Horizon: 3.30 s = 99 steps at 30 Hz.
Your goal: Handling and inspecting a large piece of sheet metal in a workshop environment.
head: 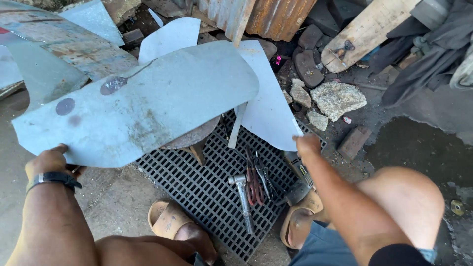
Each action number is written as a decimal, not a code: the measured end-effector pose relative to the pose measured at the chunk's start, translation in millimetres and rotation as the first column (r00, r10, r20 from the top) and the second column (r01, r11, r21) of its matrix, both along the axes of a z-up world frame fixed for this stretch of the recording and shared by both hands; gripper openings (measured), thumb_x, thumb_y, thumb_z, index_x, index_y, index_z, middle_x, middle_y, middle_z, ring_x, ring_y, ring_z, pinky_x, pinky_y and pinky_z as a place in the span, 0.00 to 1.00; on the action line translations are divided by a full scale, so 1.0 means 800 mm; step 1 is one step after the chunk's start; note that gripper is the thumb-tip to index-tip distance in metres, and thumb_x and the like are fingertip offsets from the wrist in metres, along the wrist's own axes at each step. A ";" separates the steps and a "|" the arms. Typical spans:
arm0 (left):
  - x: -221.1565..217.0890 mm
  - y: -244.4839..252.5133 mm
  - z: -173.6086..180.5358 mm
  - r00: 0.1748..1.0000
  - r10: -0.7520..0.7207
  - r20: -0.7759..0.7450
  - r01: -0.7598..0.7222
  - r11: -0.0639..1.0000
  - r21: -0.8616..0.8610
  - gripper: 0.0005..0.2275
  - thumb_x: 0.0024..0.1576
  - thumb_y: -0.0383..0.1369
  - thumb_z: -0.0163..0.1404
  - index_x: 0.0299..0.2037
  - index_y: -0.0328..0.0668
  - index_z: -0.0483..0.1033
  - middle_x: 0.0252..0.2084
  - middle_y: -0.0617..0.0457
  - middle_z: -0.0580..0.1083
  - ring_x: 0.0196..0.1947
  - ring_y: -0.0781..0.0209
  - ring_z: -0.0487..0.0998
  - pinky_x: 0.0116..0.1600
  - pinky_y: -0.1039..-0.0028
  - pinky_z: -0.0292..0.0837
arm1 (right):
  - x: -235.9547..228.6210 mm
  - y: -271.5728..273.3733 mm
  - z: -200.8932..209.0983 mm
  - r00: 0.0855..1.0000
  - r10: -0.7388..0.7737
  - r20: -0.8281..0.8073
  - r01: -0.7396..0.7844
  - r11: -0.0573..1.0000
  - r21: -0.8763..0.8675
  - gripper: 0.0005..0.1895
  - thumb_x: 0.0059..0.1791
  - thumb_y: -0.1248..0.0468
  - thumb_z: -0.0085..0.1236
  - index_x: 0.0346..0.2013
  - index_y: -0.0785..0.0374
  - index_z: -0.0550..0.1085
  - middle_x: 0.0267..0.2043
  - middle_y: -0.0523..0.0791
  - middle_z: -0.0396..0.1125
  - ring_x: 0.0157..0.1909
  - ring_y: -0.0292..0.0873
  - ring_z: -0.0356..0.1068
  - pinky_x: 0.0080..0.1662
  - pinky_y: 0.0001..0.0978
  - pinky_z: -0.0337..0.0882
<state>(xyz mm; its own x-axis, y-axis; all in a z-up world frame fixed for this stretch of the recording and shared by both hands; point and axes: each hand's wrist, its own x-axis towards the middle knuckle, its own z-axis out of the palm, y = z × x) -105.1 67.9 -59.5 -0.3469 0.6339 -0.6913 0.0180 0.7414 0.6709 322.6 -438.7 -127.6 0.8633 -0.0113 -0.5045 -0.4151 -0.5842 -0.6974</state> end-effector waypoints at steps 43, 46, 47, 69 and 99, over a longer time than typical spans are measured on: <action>-0.011 0.007 0.039 0.631 -0.438 -0.640 0.757 0.527 0.386 0.15 0.76 0.35 0.46 0.67 0.37 0.75 0.57 0.43 0.61 0.31 0.33 0.70 0.15 0.48 0.63 | 0.051 -0.028 -0.004 0.856 -0.439 -0.273 0.501 0.835 0.226 0.10 0.57 0.71 0.52 0.53 0.65 0.76 0.48 0.50 0.69 0.33 0.37 0.66 0.29 0.22 0.72; 0.019 -0.040 0.099 0.643 -0.442 -0.626 0.749 0.537 0.389 0.13 0.76 0.33 0.46 0.65 0.38 0.76 0.61 0.45 0.64 0.43 0.39 0.70 0.32 0.48 0.66 | 0.036 -0.016 0.073 0.794 -0.562 -0.231 0.607 0.754 0.251 0.15 0.59 0.69 0.39 0.56 0.65 0.73 0.61 0.50 0.67 0.52 0.47 0.68 0.47 0.33 0.77; 0.030 -0.059 0.122 0.711 -0.422 -0.562 0.683 0.605 0.410 0.12 0.74 0.38 0.47 0.61 0.43 0.77 0.62 0.50 0.67 0.55 0.45 0.70 0.47 0.48 0.65 | 0.029 -0.009 0.106 0.755 -0.617 -0.219 0.655 0.700 0.284 0.21 0.61 0.68 0.27 0.61 0.63 0.70 0.71 0.46 0.64 0.68 0.53 0.66 0.63 0.44 0.80; 0.115 -0.111 0.140 0.710 -0.561 -0.426 0.700 0.494 0.516 0.12 0.64 0.48 0.60 0.48 0.55 0.84 0.35 0.58 0.74 0.32 0.63 0.71 0.35 0.61 0.65 | 0.043 -0.083 0.226 0.420 -0.095 0.903 -0.234 0.950 0.208 0.17 0.59 0.73 0.63 0.27 0.57 0.73 0.29 0.33 0.59 0.36 0.30 0.57 0.41 0.32 0.60; 0.225 -0.440 -0.054 0.083 -0.991 0.105 0.987 0.067 -0.147 0.20 0.61 0.27 0.44 0.64 0.35 0.70 0.62 0.39 0.75 0.61 0.42 0.75 0.67 0.54 0.72 | -0.183 -0.226 0.265 0.542 0.442 0.715 -0.647 0.762 0.020 0.14 0.50 0.70 0.61 0.50 0.55 0.80 0.49 0.45 0.74 0.50 0.43 0.77 0.51 0.35 0.82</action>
